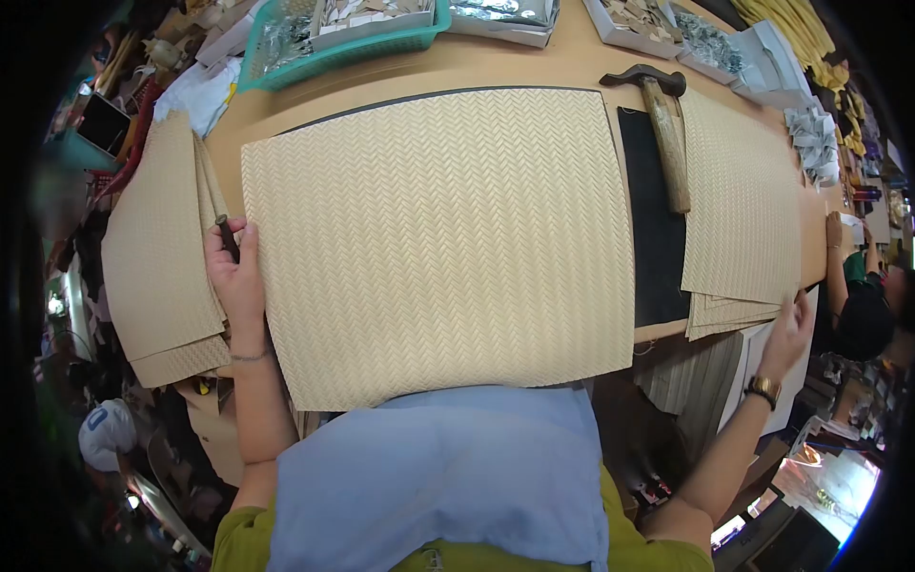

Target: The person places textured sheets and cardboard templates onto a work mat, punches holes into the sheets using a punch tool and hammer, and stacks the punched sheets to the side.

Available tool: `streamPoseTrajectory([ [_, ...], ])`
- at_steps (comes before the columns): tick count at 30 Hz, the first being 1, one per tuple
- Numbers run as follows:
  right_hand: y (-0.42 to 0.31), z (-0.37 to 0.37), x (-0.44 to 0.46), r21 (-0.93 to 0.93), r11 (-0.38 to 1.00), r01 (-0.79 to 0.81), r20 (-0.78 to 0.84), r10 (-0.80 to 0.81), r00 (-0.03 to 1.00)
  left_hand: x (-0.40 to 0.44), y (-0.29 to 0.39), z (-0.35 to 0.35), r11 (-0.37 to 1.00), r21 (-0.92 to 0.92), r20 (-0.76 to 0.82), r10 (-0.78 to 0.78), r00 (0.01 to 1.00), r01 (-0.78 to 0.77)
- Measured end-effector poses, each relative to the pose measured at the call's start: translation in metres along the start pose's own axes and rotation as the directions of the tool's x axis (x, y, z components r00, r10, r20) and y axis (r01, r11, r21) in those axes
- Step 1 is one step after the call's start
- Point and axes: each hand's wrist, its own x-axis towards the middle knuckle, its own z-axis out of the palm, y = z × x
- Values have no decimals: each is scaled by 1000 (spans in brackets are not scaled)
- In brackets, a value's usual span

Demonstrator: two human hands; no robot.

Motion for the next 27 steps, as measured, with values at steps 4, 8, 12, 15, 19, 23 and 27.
streamPoseTrajectory([
  [4, 128, -69, -68, -583, 660, -473, -121, 505, 855, 0, 6, 2, 1000, -16, 3, -23, 1000, 23],
  [8, 257, -79, -143, -347, 628, -697, 76, 759, 646, 0, 3, 3, 997, -75, 8, -23, 1000, 23],
  [12, 206, -84, -148, -350, 555, -755, 7, 807, 590, 0, -1, 2, 997, -69, 24, -18, 1000, 19],
  [15, 211, -84, -142, -346, 502, -793, -55, 832, 552, 1, 0, 3, 998, -62, 18, 23, 1000, -22],
  [19, 241, -94, -135, -317, 467, -826, -23, 866, 499, 1, -4, 0, 998, -54, 51, -29, 998, 32],
  [23, 335, -130, -126, 193, 271, -943, 356, 876, 325, 1, -4, 3, 997, -68, 21, 45, 999, -44],
  [27, 269, -209, -106, 639, 128, -758, 517, 659, 547, 1, -2, 2, 998, -34, 9, 47, 999, -46],
])
